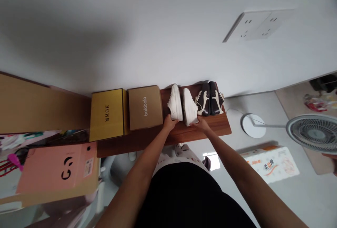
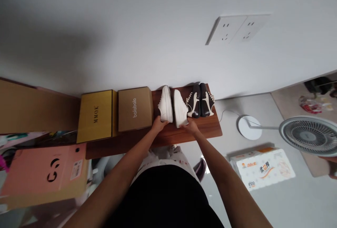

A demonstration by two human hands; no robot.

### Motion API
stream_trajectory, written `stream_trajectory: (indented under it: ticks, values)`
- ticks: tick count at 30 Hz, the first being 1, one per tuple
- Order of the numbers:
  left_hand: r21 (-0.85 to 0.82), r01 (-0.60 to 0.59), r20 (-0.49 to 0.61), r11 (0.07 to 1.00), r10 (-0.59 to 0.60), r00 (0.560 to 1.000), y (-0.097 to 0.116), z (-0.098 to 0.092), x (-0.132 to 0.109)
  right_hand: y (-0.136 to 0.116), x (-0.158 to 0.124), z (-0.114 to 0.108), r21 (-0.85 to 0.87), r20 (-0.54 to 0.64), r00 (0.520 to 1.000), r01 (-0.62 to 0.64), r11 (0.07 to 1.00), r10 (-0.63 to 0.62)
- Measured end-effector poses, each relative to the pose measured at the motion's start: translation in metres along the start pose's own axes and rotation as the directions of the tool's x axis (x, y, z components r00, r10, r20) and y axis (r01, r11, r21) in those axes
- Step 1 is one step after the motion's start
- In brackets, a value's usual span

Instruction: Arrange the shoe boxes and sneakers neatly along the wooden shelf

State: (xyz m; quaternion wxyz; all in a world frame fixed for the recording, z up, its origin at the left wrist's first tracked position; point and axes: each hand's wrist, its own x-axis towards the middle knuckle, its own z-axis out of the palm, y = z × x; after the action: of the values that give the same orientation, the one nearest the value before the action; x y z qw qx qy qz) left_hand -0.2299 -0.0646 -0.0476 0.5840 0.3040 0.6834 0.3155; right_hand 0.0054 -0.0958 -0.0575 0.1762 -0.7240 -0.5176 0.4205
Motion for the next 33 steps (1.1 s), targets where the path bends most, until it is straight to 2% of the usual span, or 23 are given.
stream_trajectory:
  ticks: [4, 9, 13, 17, 23, 27, 31, 33]
  values:
    - [0.229, -0.117, -0.014, 0.966, 0.124, 0.992, 0.005, -0.001, 0.002, -0.007, 0.006, -0.008, 0.123, 0.137, 0.989, 0.029, 0.992, -0.046]
    - [0.266, -0.233, 0.033, 0.935, 0.232, 0.972, 0.019, -0.001, -0.002, -0.016, 0.01, -0.019, 0.145, 0.162, 0.967, 0.173, 0.974, -0.196]
    - [0.363, -0.306, 0.121, 0.88, 0.282, 0.952, 0.029, -0.006, -0.006, -0.026, 0.014, -0.027, -0.06, 0.213, 0.943, 0.274, 0.96, -0.256]
    - [0.484, -0.378, 0.17, 0.789, 0.339, 0.925, 0.031, -0.009, -0.011, -0.04, 0.014, -0.029, -0.309, 0.317, 0.909, 0.367, 0.877, -0.269]
    - [0.475, -0.431, 0.196, 0.767, 0.385, 0.902, 0.029, -0.002, -0.016, -0.071, 0.014, -0.029, -0.474, 0.397, 0.878, 0.447, 0.759, -0.269]
    - [0.369, -0.378, 0.125, 0.849, 0.357, 0.926, 0.032, 0.007, -0.016, -0.093, 0.018, -0.026, -0.582, 0.458, 0.856, 0.493, 0.647, -0.241]
    - [0.217, -0.278, 0.074, 0.936, 0.268, 0.961, 0.037, 0.012, -0.018, -0.103, 0.022, -0.02, -0.611, 0.438, 0.871, 0.47, 0.637, -0.223]
    - [0.245, -0.281, 0.079, 0.928, 0.269, 0.96, 0.04, 0.015, -0.019, -0.106, 0.024, -0.016, -0.61, 0.444, 0.872, 0.462, 0.644, -0.205]
